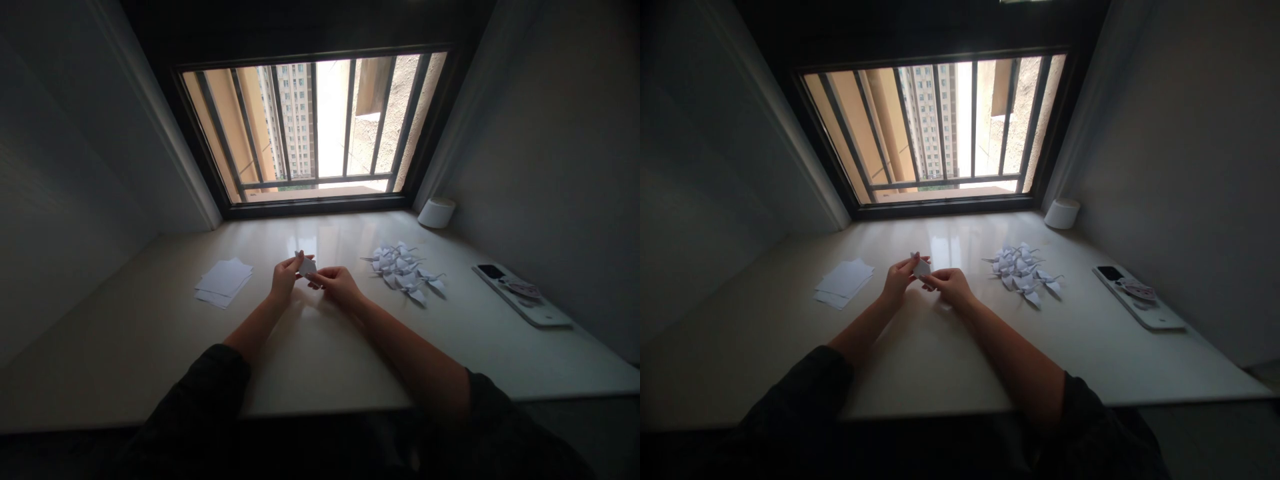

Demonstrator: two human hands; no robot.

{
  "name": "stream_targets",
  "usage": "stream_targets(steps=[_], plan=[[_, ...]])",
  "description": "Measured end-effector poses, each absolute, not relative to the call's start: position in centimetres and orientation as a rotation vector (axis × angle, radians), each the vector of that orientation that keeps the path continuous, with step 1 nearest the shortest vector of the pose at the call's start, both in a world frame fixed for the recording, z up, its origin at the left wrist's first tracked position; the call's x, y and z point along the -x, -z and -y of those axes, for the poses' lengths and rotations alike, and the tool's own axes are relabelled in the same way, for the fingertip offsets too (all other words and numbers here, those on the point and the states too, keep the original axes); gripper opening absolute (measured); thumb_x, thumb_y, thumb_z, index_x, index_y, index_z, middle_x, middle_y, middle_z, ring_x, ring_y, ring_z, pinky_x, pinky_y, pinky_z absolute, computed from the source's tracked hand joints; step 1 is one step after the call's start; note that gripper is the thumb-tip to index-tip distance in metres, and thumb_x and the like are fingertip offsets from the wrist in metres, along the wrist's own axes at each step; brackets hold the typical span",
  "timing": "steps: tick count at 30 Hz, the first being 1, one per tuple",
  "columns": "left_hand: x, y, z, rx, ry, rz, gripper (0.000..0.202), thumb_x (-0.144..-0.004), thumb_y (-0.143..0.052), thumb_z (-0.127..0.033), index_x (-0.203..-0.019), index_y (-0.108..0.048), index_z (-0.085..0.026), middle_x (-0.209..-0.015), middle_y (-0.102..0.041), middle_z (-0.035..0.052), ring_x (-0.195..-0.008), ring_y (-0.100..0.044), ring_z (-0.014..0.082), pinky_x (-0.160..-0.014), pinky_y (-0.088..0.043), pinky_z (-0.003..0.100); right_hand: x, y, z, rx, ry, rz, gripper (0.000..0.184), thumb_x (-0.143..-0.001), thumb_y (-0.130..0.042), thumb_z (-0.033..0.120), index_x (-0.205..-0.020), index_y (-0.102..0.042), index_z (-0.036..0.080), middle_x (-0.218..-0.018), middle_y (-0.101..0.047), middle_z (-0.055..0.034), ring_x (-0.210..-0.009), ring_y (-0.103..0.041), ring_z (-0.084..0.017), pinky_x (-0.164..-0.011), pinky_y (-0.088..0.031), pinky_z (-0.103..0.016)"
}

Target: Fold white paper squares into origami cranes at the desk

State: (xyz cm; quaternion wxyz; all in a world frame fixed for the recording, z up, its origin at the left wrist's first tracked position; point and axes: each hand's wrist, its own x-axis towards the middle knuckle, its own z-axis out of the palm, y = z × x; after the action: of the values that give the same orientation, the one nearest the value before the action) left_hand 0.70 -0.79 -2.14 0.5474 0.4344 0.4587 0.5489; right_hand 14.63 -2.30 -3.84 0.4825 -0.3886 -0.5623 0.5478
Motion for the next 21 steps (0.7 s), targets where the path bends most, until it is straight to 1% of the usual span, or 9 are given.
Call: stream_targets(steps=[2,5,10,15,18,21], plan=[[-0.74,2.0,0.87,-1.042,-1.338,-1.1,0.043,-0.064,-0.07,-0.05,-0.083,-0.073,-0.012,-0.082,-0.069,0.0109,-0.071,-0.06,0.0176,-0.066,-0.045,0.029,-14.57,3.96,2.31,0.963,-1.335,1.385,0.032,-0.063,-0.072,0.046,-0.069,-0.073,0.014,-0.062,-0.069,-0.0047,-0.055,-0.056,-0.012,-0.058,-0.04,-0.025],[-0.81,1.93,0.96,-1.064,-1.402,-1.132,0.043,-0.065,-0.069,-0.05,-0.083,-0.073,-0.012,-0.082,-0.07,0.011,-0.07,-0.06,0.0176,-0.065,-0.044,0.029,-14.54,4.28,2.2,1.018,-1.346,1.406,0.034,-0.062,-0.072,0.048,-0.069,-0.073,0.014,-0.064,-0.07,-0.0062,-0.055,-0.057,-0.013,-0.057,-0.042,-0.026],[-0.61,2.22,0.76,-1.02,-1.481,-1.157,0.047,-0.063,-0.068,-0.054,-0.084,-0.073,-0.012,-0.084,-0.07,0.0116,-0.073,-0.061,0.0187,-0.065,-0.044,0.028,-14.49,4.67,2.01,1.036,-1.332,1.479,0.035,-0.063,-0.071,0.049,-0.074,-0.074,0.015,-0.065,-0.071,-0.0071,-0.056,-0.06,-0.015,-0.058,-0.044,-0.026],[-0.48,2.52,0.59,-0.955,-1.453,-1.17,0.045,-0.064,-0.068,-0.053,-0.084,-0.072,-0.013,-0.086,-0.07,0.0113,-0.075,-0.061,0.0187,-0.064,-0.044,0.027,-14.2,4.8,2.29,1.073,-1.277,1.533,0.037,-0.063,-0.07,0.052,-0.07,-0.073,0.016,-0.063,-0.07,-0.0066,-0.055,-0.06,-0.015,-0.055,-0.045,-0.025],[-0.36,2.51,0.46,-1.057,-1.392,-1.158,0.043,-0.065,-0.067,-0.052,-0.083,-0.073,-0.013,-0.083,-0.07,0.0106,-0.072,-0.061,0.018,-0.064,-0.044,0.027,-14.35,4.73,2.46,1.126,-1.212,1.579,0.038,-0.064,-0.068,0.052,-0.072,-0.073,0.016,-0.065,-0.07,-0.0057,-0.058,-0.061,-0.016,-0.056,-0.044,-0.025],[-0.17,2.48,0.37,-1.204,-1.284,-1.134,0.042,-0.067,-0.066,-0.052,-0.08,-0.073,-0.013,-0.078,-0.071,0.0096,-0.068,-0.062,0.0183,-0.066,-0.045,0.028,-14.94,4.58,2.12,1.14,-1.129,1.613,0.038,-0.066,-0.067,0.053,-0.073,-0.074,0.016,-0.064,-0.069,-0.0026,-0.063,-0.063,-0.019,-0.059,-0.045,-0.026]])
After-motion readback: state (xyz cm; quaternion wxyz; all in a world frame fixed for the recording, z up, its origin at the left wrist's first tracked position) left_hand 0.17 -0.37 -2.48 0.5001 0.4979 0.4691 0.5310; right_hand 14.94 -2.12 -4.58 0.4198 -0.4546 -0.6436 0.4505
